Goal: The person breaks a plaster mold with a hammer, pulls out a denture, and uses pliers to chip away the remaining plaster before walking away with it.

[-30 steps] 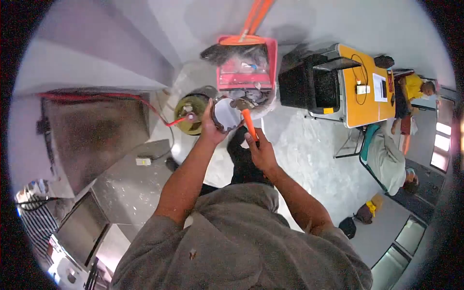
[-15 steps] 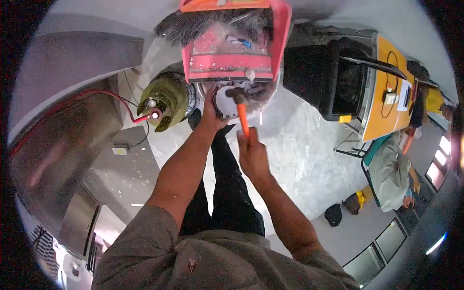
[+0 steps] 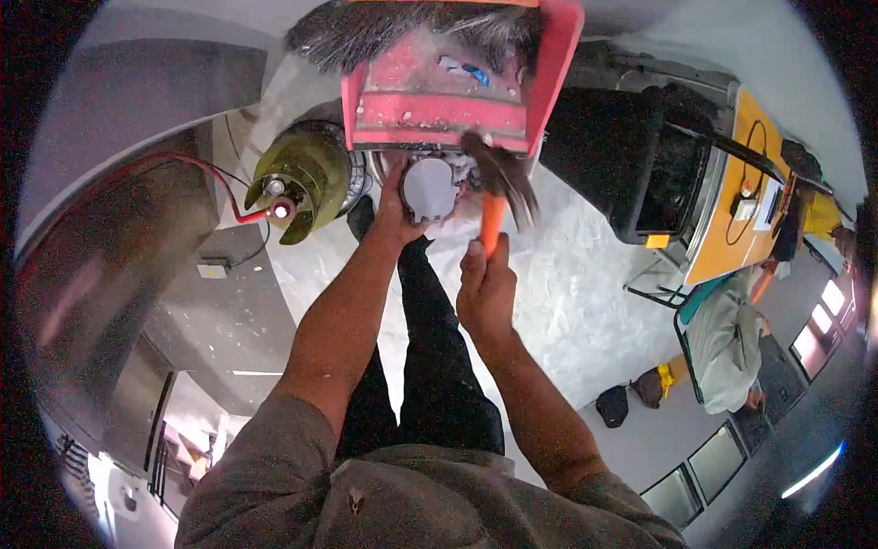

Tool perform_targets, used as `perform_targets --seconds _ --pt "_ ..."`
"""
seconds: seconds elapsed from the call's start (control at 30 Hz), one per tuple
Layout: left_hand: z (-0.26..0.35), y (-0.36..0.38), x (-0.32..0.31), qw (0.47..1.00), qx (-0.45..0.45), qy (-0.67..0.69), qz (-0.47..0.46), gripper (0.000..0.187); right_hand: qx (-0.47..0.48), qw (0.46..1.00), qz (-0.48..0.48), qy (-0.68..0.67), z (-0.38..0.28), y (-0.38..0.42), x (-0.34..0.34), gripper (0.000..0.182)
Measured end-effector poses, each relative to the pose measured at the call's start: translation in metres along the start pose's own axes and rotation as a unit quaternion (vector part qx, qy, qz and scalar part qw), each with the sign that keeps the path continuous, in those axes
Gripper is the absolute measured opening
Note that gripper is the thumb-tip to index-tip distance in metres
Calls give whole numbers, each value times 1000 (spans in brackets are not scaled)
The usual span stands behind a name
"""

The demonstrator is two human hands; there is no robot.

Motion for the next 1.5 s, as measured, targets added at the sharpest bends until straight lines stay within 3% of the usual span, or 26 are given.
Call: perform_targets --seconds 0.03,0.07,0.1,0.17,0.23,0.3,0.33,0.37,0.43,0.47,0.57,0.6,0.7,0.77,0.8,0.9,0.97,1.03,1.1,1.17,1.23,1.3,1.37,1.43,1.47,1.5 --pt "1 0 -6 1000 16 -26 3 53 6 999 31 -16 20 0 -9 34" --pt "2 11 -20 993 -24 -75 90 52 -1 997 -26 71 31 -6 -20 32" --pt "-1 5 -10 993 -24 -75 90 52 -8 984 -82 156 37 -12 -29 31" --pt "-6 -10 21 999 -19 -1 31 52 -21 980 -120 156 33 -11 -27 30" --pt "-7 -10 11 1000 -14 18 -1 50 -29 987 -106 119 10 -11 -11 29" --pt "-7 4 3 999 -30 19 27 47 19 997 -41 59 -3 0 6 28" --pt "-5 4 2 999 -22 22 10 48 78 996 16 50 11 4 4 29" --pt "-2 -1 3 999 -25 21 6 48 94 995 11 41 31 3 -5 30" --pt "-2 -9 6 999 -12 26 -17 49 -4 979 -113 167 55 -16 -26 29" --pt "-4 -4 10 999 -37 -19 11 49 8 977 -109 181 62 -21 -29 30" --pt "-6 4 -25 999 -49 6 10 50 19 988 -96 119 19 -20 -4 25" --pt "-7 -10 -1 998 -41 5 40 49 1 994 -79 75 6 -14 7 27" --pt "-6 3 -38 999 -32 7 -20 50 -10 999 -23 23 11 -9 10 29" --pt "-9 -2 -42 999 -44 -3 -22 51 -1 982 -83 167 48 -13 -11 27" --pt "-8 -2 -40 998 -58 -14 -18 52 50 983 -76 161 49 -15 -11 26" --pt "-10 2 -33 999 -39 13 -22 52 9 992 -101 73 2 -8 14 26" --pt "-5 15 -29 999 -40 -8 19 50 22 999 -38 26 -17 6 28 25" --pt "-4 16 -40 999 -28 3 -39 49 19 1000 -6 2 2 13 23 28" --pt "-7 3 -30 998 -45 23 -26 52 -10 982 -110 153 30 -2 -3 29" --pt "-7 7 -22 998 -49 -24 14 51 -8 980 -128 154 43 -4 -6 27" --pt "-4 -3 -20 999 -43 0 -24 51 -22 985 -124 122 18 -7 8 30" --pt "-7 7 -16 999 -45 11 18 51 -39 994 -80 68 -7 5 24 28" --pt "-4 7 -23 998 -50 -7 35 50 -13 1000 5 27 12 11 20 29" --pt "-7 -2 -34 998 -29 33 -54 50 80 985 -47 145 28 -1 -1 29" --pt "-6 -3 -36 997 -46 10 -65 51 -5 976 -127 179 42 -7 -7 29" --pt "-7 -1 -33 997 -45 8 -63 51 -6 976 -128 176 32 -3 -1 29"
Point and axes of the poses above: each hand's wrist, its own y-axis away from the middle knuckle, its own x-axis out of the back of the hand, z = x × y, the point moved 5 cm from there along -y, towards the middle knuckle, and after that the axes turned 1 degree about -x, right-handed, at the moved point
